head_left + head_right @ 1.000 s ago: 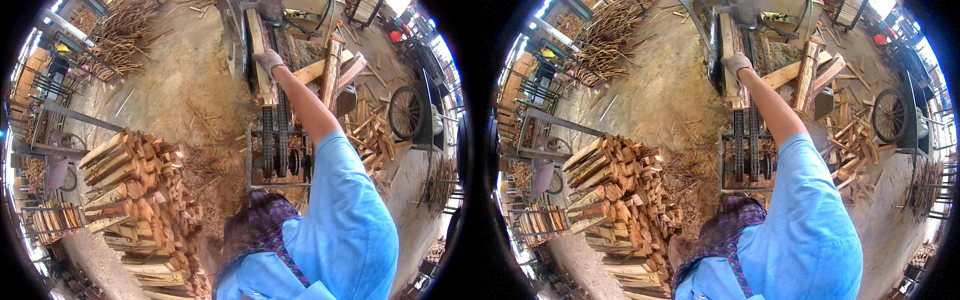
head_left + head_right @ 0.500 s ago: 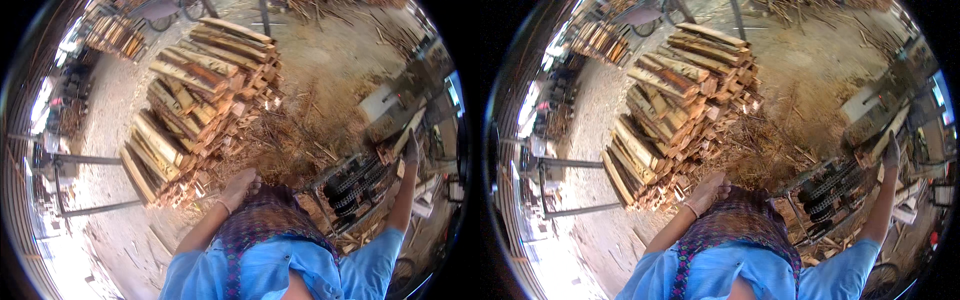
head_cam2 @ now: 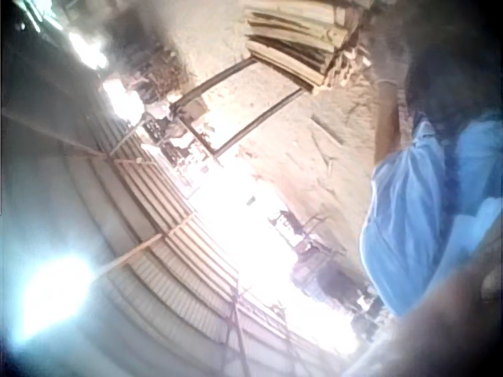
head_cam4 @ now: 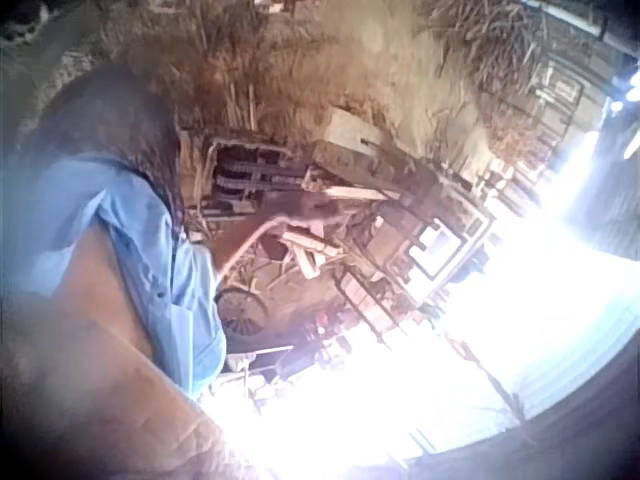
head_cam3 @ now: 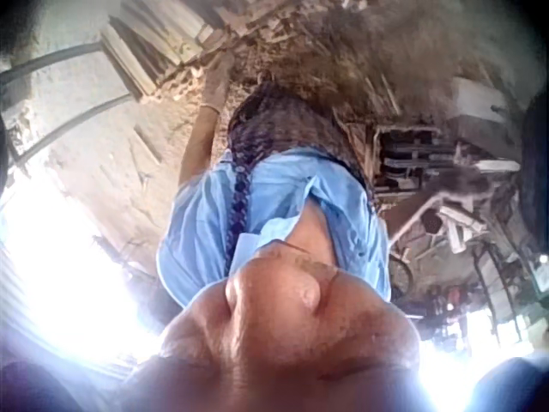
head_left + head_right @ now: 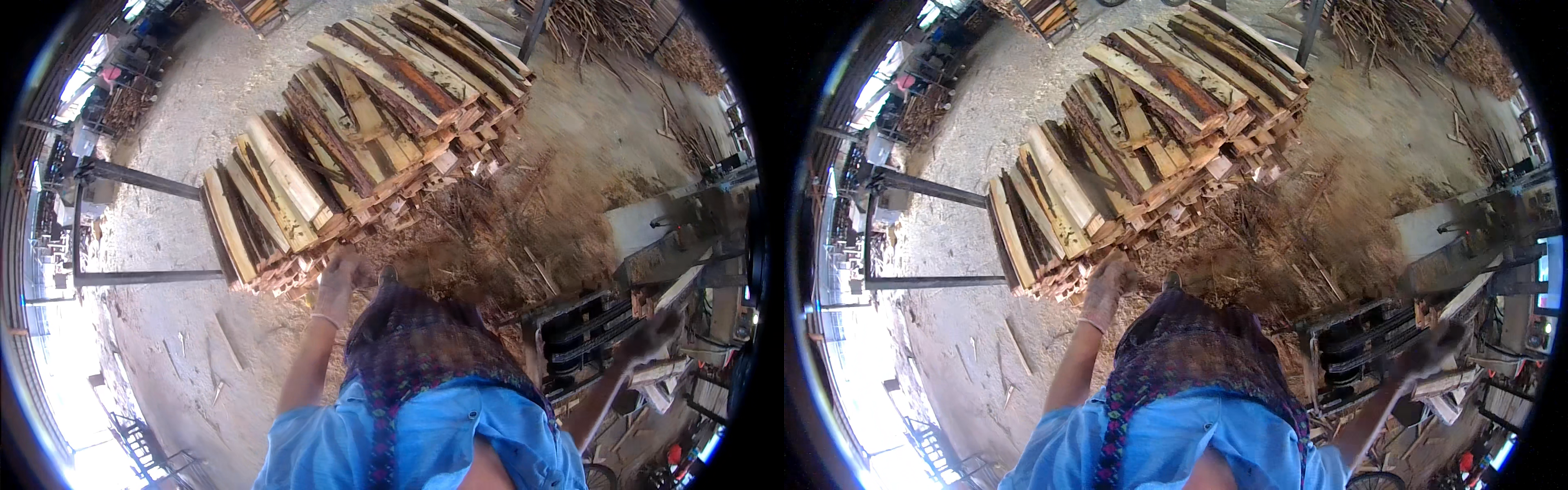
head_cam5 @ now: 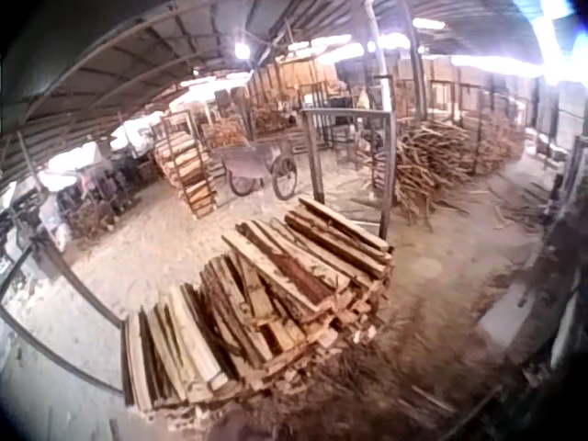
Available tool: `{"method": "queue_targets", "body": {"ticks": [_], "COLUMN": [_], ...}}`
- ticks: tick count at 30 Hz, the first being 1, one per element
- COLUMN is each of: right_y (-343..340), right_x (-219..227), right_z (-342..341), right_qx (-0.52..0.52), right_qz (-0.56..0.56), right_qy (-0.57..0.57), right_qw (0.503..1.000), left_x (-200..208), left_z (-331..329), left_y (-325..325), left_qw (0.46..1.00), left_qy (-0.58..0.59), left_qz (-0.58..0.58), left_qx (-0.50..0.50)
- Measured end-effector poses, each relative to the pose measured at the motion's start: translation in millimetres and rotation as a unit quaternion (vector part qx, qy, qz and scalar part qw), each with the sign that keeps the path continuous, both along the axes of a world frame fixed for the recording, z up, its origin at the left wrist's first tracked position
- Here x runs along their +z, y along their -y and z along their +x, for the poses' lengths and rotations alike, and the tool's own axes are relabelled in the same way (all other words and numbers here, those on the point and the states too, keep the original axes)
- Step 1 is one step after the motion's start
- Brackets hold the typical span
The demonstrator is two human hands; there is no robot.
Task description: The person repeatedly picks up wooden planks from a stack and feeds them into a planer machine. The person wears gloves and handles the wood with both hands, placing the processed planks onto a growing pile after they exit the machine.
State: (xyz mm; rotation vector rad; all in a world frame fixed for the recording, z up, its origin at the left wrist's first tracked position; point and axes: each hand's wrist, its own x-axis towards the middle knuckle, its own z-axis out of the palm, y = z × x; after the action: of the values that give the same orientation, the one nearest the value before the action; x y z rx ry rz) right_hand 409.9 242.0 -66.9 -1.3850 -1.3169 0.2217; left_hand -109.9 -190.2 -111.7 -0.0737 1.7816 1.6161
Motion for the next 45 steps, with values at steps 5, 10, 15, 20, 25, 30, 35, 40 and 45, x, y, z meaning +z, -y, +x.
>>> {"method": "queue_targets", "body": {"ticks": [5, 10, 15, 20, 25, 30, 35, 40, 45], "right_y": [155, 180, 192, 205, 209, 244, 317, 320, 309], "right_x": [17, -69, -127, -140, -128, -97, -2, -2, 18], "right_z": [-242, -412, -544, -595, -598, -586, -554, -463, -453], "right_qx": [0.369, 0.515, 0.452, 0.301, 0.331, 0.322, 0.385, 0.397, 0.348], "right_qz": [-0.444, -0.567, -0.617, -0.627, -0.617, -0.672, -0.673, -0.703, -0.738], "right_qy": [-0.091, -0.237, -0.402, -0.368, -0.461, -0.542, -0.444, -0.493, -0.422], "right_qw": [0.811, 0.598, 0.503, 0.618, 0.545, 0.388, 0.449, 0.325, 0.395], "left_x": [-6, 19, 22, 18, 6, 20, 31, 21, -1], "left_z": [-69, -104, -117, -131, -158, -190, -219, -197, -173], "left_y": [-32, -55, -18, 29, 45, 16, -25, -54, -63], "left_qw": [0.999, 0.996, 0.99, 0.991, 0.993, 0.988, 0.972, 0.886, 0.872], "left_qy": [-0.023, 0.004, 0.084, 0.113, 0.104, 0.11, 0.137, 0.267, 0.307], "left_qz": [0.032, 0.033, 0.021, 0.036, 0.047, 0.103, 0.184, 0.365, 0.378], "left_qx": [-0.018, -0.087, -0.111, -0.062, -0.034, -0.029, -0.045, -0.105, -0.053]}}
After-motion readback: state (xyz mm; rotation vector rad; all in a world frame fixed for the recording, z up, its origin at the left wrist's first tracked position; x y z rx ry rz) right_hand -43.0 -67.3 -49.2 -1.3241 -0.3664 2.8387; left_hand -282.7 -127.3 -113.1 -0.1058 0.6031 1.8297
